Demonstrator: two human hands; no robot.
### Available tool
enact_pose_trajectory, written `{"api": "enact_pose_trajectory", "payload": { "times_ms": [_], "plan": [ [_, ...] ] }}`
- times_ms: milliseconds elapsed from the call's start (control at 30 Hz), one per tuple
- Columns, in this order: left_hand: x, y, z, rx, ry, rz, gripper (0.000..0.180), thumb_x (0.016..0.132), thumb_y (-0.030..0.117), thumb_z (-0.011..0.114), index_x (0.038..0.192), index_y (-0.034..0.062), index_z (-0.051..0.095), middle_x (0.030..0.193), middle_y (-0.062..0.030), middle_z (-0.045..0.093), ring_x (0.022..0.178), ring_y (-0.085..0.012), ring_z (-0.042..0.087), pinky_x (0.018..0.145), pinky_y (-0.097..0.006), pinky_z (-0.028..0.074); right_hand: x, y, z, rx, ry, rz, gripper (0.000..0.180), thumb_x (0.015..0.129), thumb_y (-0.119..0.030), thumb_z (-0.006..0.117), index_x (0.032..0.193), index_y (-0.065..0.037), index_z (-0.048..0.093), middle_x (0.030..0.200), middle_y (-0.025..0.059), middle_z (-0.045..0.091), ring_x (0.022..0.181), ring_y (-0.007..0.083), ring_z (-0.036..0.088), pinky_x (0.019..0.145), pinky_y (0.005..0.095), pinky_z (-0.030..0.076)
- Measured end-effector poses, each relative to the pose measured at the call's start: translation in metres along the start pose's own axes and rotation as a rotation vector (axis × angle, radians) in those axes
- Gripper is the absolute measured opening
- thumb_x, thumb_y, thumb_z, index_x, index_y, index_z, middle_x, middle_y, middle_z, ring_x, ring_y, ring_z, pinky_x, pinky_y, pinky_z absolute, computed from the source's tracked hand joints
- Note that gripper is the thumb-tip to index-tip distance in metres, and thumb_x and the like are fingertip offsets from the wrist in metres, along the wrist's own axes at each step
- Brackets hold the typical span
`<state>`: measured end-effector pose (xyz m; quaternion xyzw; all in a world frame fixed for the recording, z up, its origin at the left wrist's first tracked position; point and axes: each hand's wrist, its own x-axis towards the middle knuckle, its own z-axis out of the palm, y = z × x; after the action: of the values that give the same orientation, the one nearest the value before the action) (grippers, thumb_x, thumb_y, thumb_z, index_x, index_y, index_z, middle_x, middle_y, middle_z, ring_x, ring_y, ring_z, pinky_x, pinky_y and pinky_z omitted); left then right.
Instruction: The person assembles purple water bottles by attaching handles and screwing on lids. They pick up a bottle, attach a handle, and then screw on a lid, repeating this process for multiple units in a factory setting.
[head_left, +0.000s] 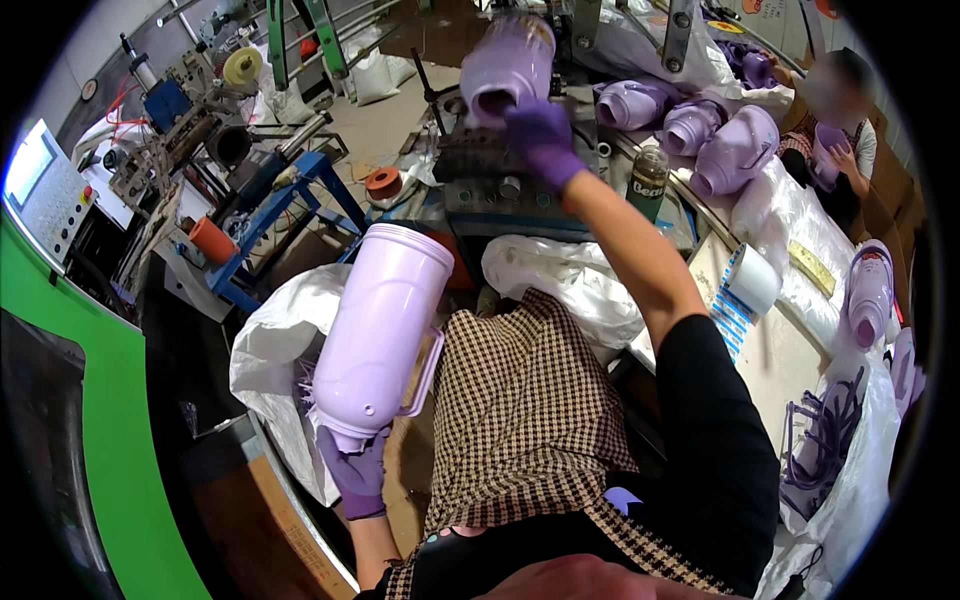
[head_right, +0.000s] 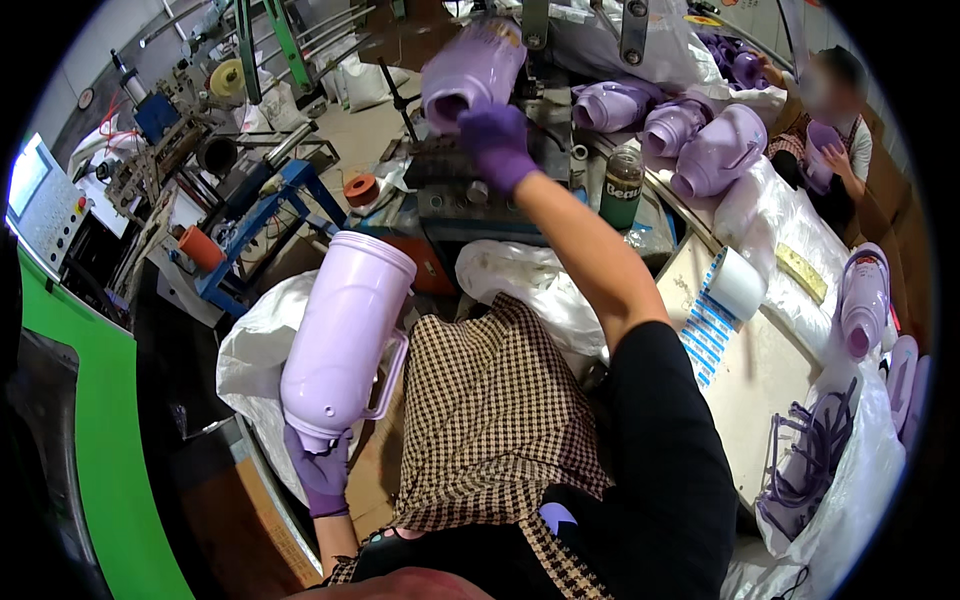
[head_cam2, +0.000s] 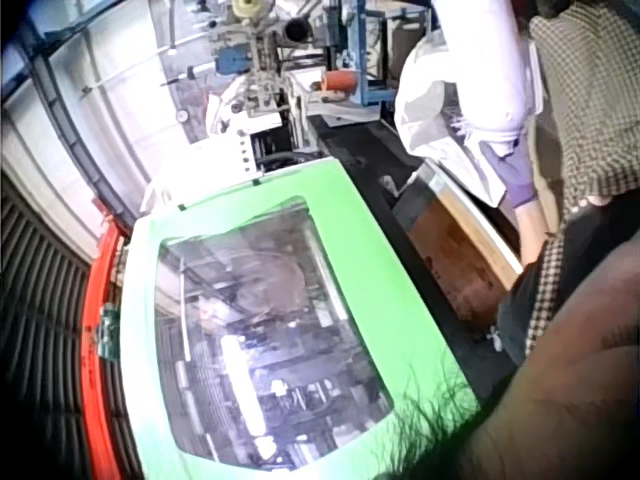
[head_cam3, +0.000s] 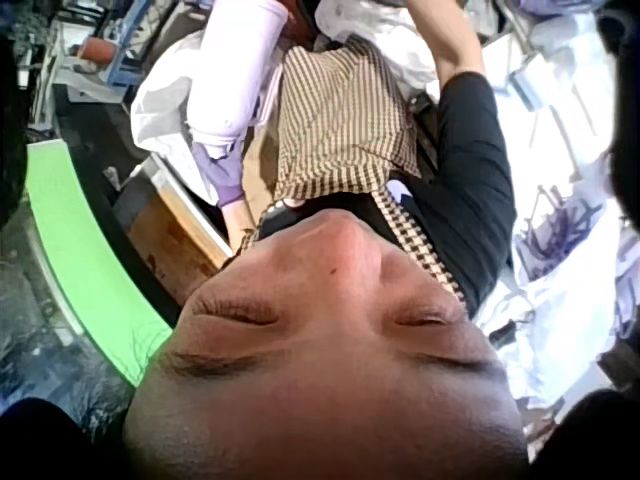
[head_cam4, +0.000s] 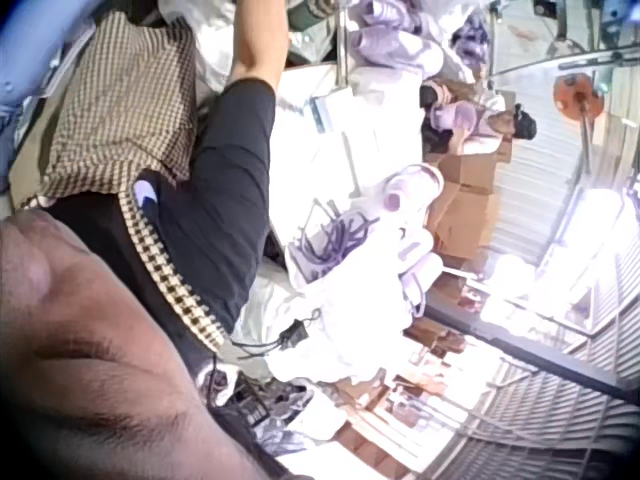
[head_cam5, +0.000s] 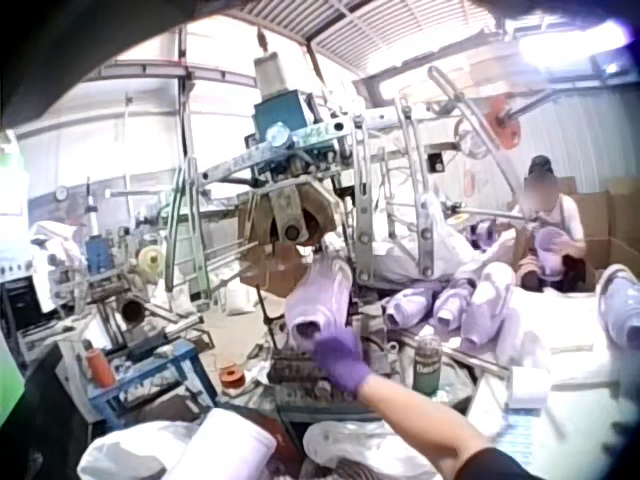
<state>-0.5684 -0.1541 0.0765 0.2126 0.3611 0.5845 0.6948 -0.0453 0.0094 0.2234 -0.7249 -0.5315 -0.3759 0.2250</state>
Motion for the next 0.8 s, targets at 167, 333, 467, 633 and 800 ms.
{"api": "enact_pose_trajectory", "payload": {
  "times_ms": [167,333,467,633,800],
  "plan": [
    [0.018,-0.002,0.033,0.158,-0.107,0.231,0.063,0.102,0.050,0.053,0.152,0.0156,0.040,0.153,-0.0105,0.045,0.134,-0.0370,0.049,0.100,-0.057,0.052,-0.153,-0.010,-0.147,0.335,0.415,-0.296,0.035,0.060,-0.031,0.083,0.087,-0.019,0.065,0.082,0.0016,0.055,0.075,0.0257,0.060,0.068,0.0418,0.043],
    [0.106,-0.006,0.109,0.868,-0.406,0.804,0.069,0.084,-0.008,0.074,0.145,0.0010,0.042,0.136,-0.0188,0.047,0.124,-0.0296,0.055,0.093,-0.043,0.060,-0.316,0.093,-0.210,1.148,0.408,0.627,0.060,0.074,-0.048,0.086,0.098,0.003,0.066,0.099,0.0084,0.068,0.090,0.0181,0.064,0.074,0.0324,0.051],
    [0.135,-0.042,0.227,1.040,-0.499,1.093,0.068,0.087,0.001,0.075,0.144,0.0060,0.038,0.137,-0.0140,0.037,0.119,-0.0294,0.056,0.091,-0.040,0.061,-0.350,0.121,-0.240,1.144,0.128,0.702,0.067,0.085,-0.061,0.064,0.097,0.005,0.064,0.087,0.0031,0.066,0.079,0.0113,0.061,0.070,0.0282,0.050],
    [0.111,-0.115,0.372,0.128,-0.508,0.357,0.077,0.090,0.018,0.077,0.140,0.0205,0.020,0.142,-0.0126,0.035,0.121,-0.0271,0.052,0.089,-0.046,0.058,-0.342,0.094,-0.249,1.202,0.035,0.517,0.055,0.052,-0.048,0.095,0.071,-0.004,0.068,0.086,0.0085,0.069,0.080,0.0233,0.066,0.074,0.0334,0.049],
    [0.260,-0.143,0.465,0.448,-0.381,0.794,0.072,0.087,0.019,0.080,0.141,0.0045,0.036,0.132,-0.0145,0.053,0.117,-0.0268,0.056,0.093,-0.039,0.053,-0.297,0.049,-0.252,1.398,-0.204,0.330,0.044,0.052,-0.033,0.097,0.071,-0.007,0.068,0.092,0.0104,0.067,0.084,0.0253,0.065,0.075,0.0336,0.048]
  ]
}}
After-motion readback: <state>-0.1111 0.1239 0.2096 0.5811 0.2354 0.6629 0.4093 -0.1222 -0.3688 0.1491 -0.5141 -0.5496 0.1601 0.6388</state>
